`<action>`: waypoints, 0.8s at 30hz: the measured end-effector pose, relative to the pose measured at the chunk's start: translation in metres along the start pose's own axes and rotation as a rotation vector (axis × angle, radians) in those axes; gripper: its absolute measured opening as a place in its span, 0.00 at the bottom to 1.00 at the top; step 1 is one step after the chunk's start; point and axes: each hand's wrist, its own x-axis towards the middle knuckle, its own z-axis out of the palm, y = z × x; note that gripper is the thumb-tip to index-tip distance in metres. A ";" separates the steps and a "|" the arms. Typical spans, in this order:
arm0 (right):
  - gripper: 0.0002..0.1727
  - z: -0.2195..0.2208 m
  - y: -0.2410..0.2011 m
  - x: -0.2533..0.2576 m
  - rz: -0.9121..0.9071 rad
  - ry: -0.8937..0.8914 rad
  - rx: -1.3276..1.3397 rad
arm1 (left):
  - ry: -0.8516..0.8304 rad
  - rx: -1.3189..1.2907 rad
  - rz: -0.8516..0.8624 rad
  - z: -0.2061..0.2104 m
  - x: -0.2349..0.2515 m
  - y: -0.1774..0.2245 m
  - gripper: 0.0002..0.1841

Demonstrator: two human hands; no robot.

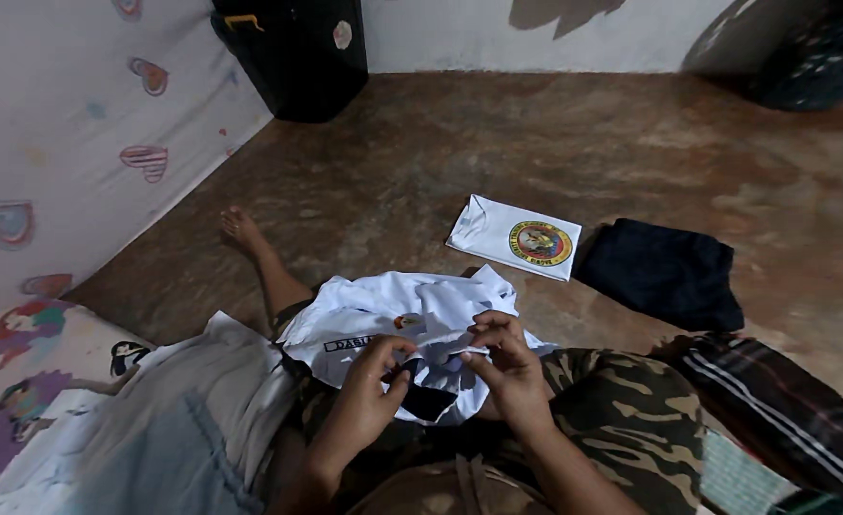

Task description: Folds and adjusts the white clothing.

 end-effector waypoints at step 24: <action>0.05 0.009 -0.014 -0.006 -0.481 -0.131 -0.399 | 0.253 0.467 0.277 -0.001 0.009 0.013 0.17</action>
